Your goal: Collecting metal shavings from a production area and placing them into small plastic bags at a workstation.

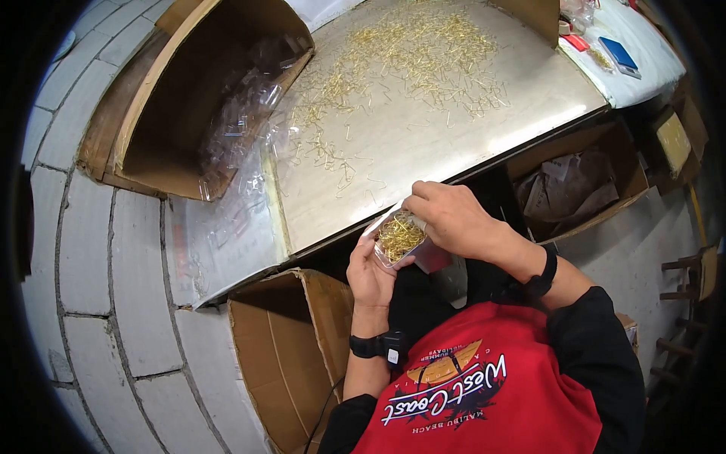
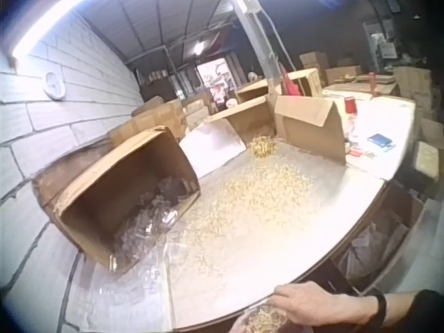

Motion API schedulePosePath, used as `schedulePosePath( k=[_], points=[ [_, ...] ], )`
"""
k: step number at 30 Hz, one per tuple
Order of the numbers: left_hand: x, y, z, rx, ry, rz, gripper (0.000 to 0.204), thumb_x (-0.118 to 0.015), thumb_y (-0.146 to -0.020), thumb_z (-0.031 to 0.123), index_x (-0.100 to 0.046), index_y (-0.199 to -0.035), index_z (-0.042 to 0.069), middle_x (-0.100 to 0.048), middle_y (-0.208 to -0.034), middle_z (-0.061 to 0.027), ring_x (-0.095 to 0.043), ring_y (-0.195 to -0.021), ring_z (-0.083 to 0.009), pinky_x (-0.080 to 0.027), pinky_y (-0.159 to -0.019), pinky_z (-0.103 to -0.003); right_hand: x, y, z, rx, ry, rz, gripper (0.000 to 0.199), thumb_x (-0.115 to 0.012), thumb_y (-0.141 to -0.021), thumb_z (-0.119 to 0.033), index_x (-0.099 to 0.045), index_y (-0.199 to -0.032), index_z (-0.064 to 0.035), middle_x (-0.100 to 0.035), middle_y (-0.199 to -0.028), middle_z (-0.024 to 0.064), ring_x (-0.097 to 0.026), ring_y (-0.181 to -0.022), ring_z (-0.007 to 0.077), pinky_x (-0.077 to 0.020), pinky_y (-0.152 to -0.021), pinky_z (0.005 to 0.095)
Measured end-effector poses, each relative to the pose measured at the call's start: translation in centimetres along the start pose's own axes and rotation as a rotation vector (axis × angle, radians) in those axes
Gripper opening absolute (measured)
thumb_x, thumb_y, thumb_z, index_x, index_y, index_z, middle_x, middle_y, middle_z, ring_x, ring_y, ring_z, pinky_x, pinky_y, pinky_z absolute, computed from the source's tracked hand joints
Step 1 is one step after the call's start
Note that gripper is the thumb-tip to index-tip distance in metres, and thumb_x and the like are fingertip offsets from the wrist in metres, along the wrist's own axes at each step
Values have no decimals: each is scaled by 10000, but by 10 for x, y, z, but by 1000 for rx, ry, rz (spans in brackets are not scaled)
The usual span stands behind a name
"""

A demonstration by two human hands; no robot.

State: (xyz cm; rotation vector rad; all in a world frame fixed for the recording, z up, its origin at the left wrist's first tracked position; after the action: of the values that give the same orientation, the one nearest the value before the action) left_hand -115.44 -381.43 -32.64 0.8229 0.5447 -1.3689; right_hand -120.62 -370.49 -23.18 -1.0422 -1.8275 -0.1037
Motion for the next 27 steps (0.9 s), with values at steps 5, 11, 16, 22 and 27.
schedulePosePath(
  k=[5, 11, 16, 22, 27],
  points=[
    [-6, 0, -3, 17, -97, -33, 386, -386, -886, 91, -378, -1252, -31, -526, -1147, -167, -590, -984, -245, -566, -719, -402, -1, 2, -6, 69, -96, 81, 221, -661, -683, -54, -600, -896, -60, -558, -786, 75, -579, -723, 262, -483, -600, 333],
    [1, -3, -8, 20, -133, -17, 348, -424, -888, 61, -403, -1223, -29, -548, -1108, -154, -606, -951, -231, -574, -711, -374, 8, 2, -5, 69, -249, 89, 236, -661, -675, -6, -608, -902, -46, -580, -802, 91, -584, -734, 269, -485, -625, 326],
    [0, 0, -1, -11, -118, 8, 332, -432, -895, 73, -416, -1211, -27, -555, -1112, -159, -613, -940, -234, -582, -676, -354, 19, 7, 0, 29, -337, 169, 246, -630, -696, 29, -610, -932, -38, -608, -858, 97, -587, -809, 265, -480, -698, 322],
    [3, -1, 2, -30, -111, 20, 338, -443, -920, 142, -420, -1216, -21, -562, -1107, -151, -617, -931, -224, -584, -658, -344, 18, 16, 3, 63, -323, 268, 225, -628, -725, 21, -612, -944, -30, -621, -879, 102, -581, -834, 270, -476, -737, 335],
    [2, -1, -3, -14, -109, 42, 332, -444, -924, 160, -435, -1206, -14, -569, -1092, -151, -628, -895, -217, -586, -623, -331, -30, 23, 44, -495, -769, 36, 189, -599, -783, 14, -579, -971, 6, -589, -795, 42, -548, -721, 72, -447, -631, 220]
  ],
)
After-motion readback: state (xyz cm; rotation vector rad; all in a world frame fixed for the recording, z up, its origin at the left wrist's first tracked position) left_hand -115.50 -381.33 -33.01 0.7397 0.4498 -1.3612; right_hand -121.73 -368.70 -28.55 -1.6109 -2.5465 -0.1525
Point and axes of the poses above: each hand's wrist, its own y-axis away from the middle knuckle, its own x-axis out of the back of the hand, z = x × y, the point moved 9 cm from there along -y, towards the middle knuckle
